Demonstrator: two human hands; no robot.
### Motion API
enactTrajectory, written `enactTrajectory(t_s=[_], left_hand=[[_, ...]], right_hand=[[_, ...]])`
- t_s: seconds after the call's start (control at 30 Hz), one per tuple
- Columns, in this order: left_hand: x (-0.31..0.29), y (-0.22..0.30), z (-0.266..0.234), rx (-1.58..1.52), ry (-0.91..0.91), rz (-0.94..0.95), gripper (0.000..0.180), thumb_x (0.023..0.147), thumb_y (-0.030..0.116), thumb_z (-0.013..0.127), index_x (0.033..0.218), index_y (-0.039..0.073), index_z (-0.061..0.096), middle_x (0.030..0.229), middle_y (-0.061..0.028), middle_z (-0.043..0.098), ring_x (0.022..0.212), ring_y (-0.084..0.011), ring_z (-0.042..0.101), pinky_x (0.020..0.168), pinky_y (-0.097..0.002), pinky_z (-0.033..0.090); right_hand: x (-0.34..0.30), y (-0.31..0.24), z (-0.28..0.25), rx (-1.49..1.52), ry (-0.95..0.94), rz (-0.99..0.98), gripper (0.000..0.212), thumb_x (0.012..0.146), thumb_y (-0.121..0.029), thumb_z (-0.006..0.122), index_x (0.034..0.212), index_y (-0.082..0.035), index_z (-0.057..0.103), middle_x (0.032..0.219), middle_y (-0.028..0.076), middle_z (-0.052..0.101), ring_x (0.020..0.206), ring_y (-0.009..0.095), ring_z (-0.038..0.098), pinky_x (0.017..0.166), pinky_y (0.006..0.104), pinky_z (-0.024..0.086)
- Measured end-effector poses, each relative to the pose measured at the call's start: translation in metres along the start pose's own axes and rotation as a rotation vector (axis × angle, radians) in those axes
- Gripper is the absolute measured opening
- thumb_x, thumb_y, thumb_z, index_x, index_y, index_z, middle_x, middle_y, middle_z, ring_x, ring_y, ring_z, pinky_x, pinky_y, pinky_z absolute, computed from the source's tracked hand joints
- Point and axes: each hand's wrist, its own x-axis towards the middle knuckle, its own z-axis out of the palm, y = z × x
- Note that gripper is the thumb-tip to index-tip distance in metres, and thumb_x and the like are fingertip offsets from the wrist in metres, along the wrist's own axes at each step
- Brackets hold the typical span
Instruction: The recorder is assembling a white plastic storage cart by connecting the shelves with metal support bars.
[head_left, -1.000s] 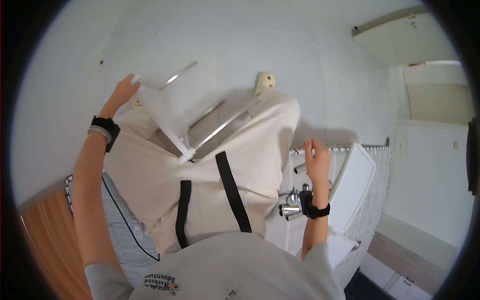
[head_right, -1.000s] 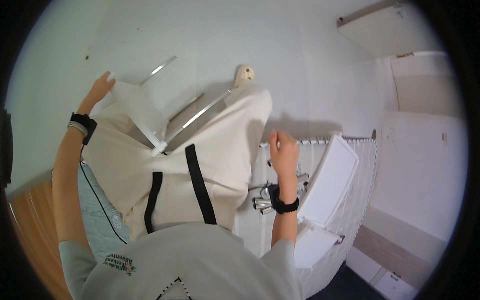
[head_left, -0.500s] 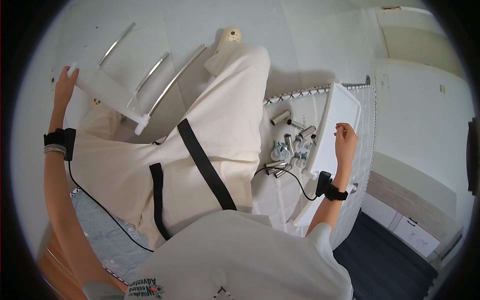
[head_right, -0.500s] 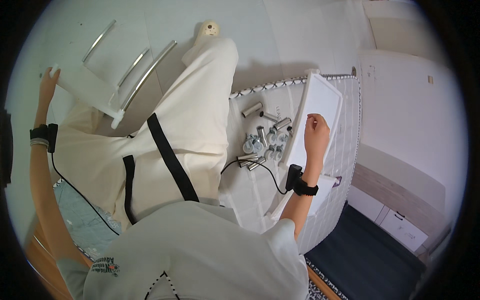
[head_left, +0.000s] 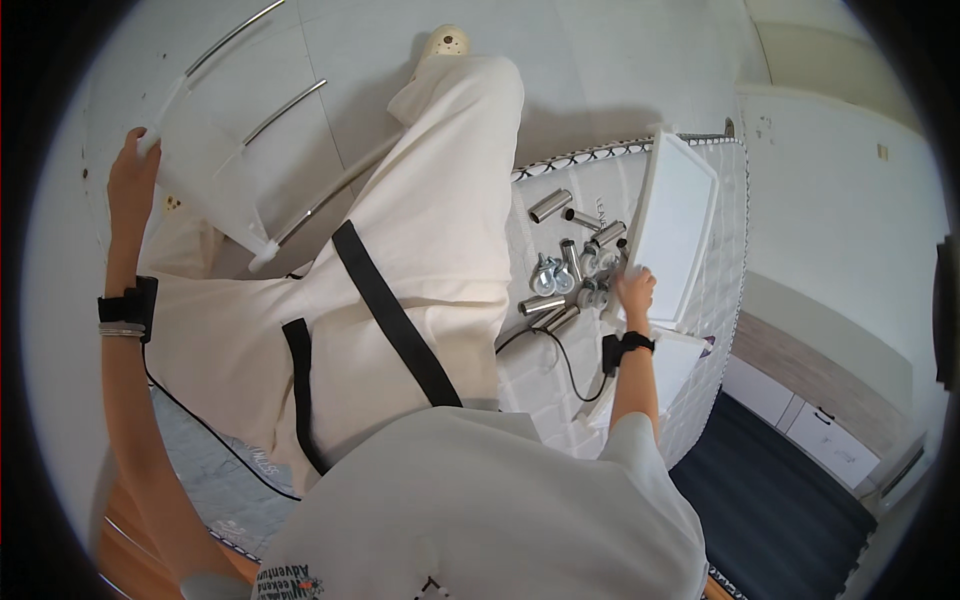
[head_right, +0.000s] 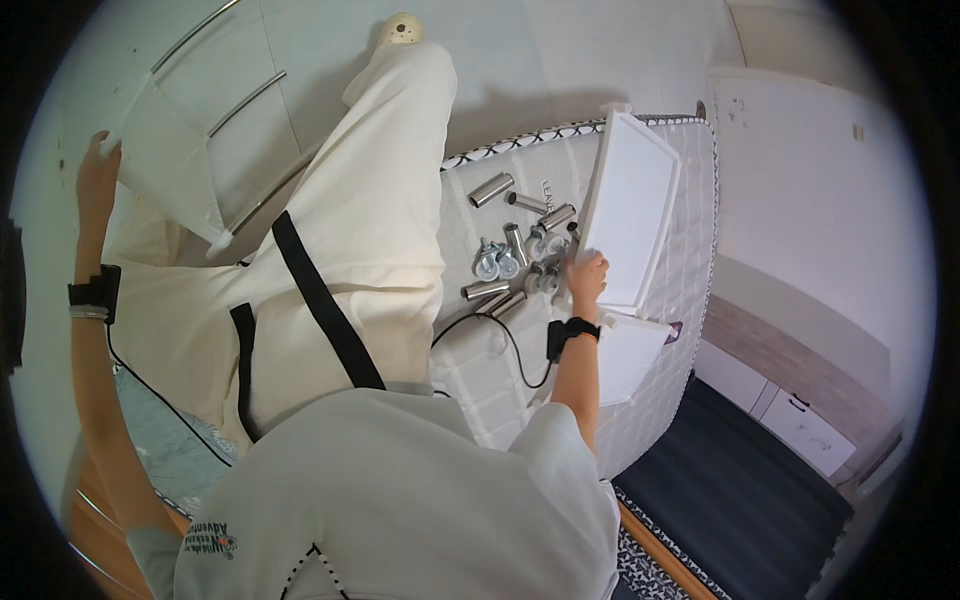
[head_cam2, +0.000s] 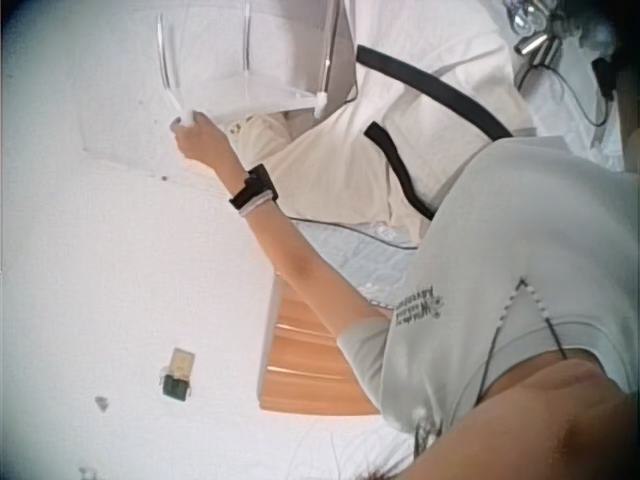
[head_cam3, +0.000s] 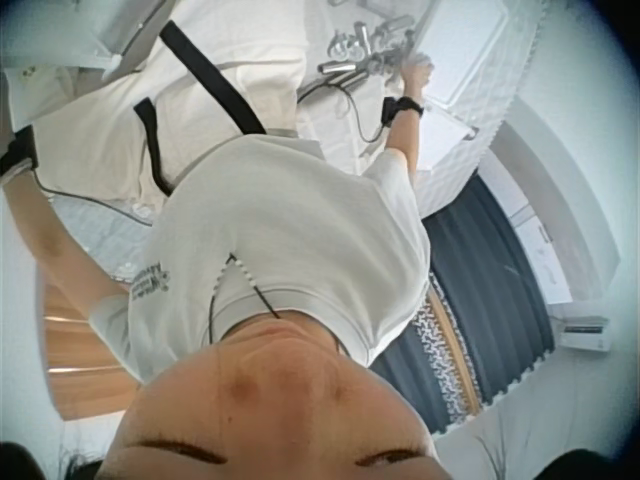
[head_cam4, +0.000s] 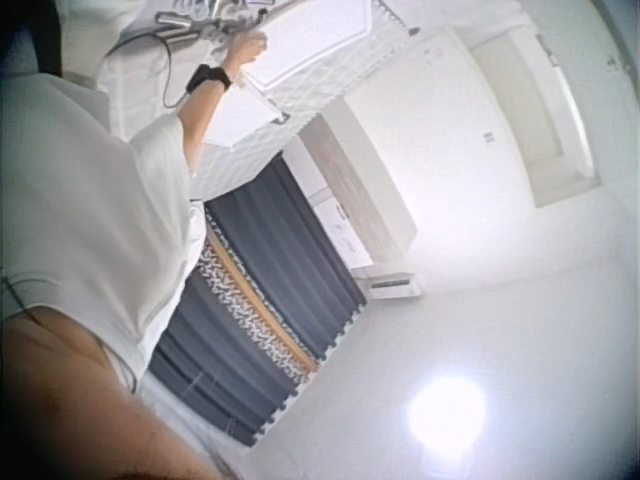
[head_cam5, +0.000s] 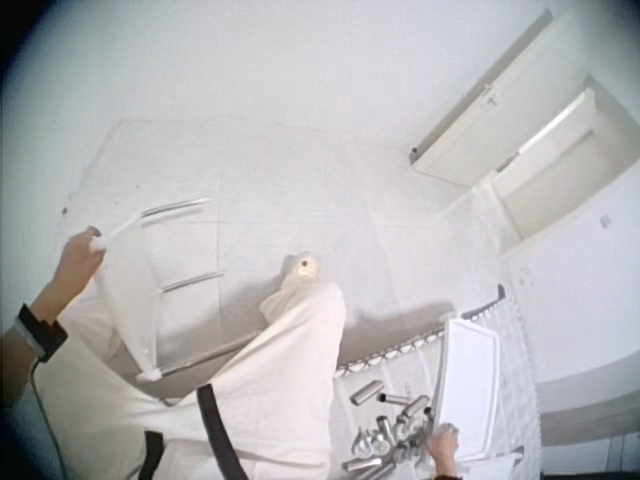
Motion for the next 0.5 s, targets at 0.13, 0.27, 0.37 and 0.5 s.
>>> enactTrajectory(t_s=[0.13,0.27,0.37,0.5], left_hand=[[-0.009,0.007,0.001,0.074,-0.026,-0.019,0.038,0.088,0.029,0.050,0.118,0.005,0.048,0.106,-0.0231,0.058,0.098,-0.0380,0.055,0.083,-0.0400,0.042],[-0.007,-0.013,0.006,0.044,-0.011,0.033,0.039,0.089,0.028,0.049,0.118,0.002,0.047,0.108,-0.0239,0.057,0.099,-0.0385,0.055,0.084,-0.0406,0.042],[-0.006,-0.015,0.005,0.165,-0.017,0.172,0.041,0.089,0.029,0.048,0.118,0.000,0.047,0.109,-0.0246,0.056,0.101,-0.0393,0.054,0.085,-0.0409,0.042],[-0.004,-0.018,0.006,0.153,-0.037,0.060,0.042,0.090,0.031,0.046,0.118,0.000,0.046,0.109,-0.0236,0.057,0.100,-0.0393,0.054,0.084,-0.0401,0.042]], right_hand=[[-0.021,-0.008,0.011,0.008,0.150,-0.088,0.045,0.078,-0.022,0.062,0.114,-0.003,0.042,0.121,0.021,0.044,0.107,0.039,0.049,0.086,0.0520,0.040],[-0.015,0.002,0.006,0.159,0.168,-0.253,0.039,0.078,-0.008,0.058,0.111,0.003,0.041,0.117,0.024,0.045,0.106,0.042,0.047,0.089,0.0473,0.039],[-0.011,0.007,-0.006,0.271,0.224,-0.215,0.043,0.077,-0.005,0.057,0.114,0.007,0.040,0.115,0.027,0.046,0.107,0.043,0.046,0.092,0.0441,0.039],[0.006,0.045,-0.031,0.276,0.329,-0.193,0.046,0.077,-0.005,0.058,0.118,0.009,0.042,0.114,0.028,0.049,0.108,0.042,0.046,0.093,0.0438,0.039]])
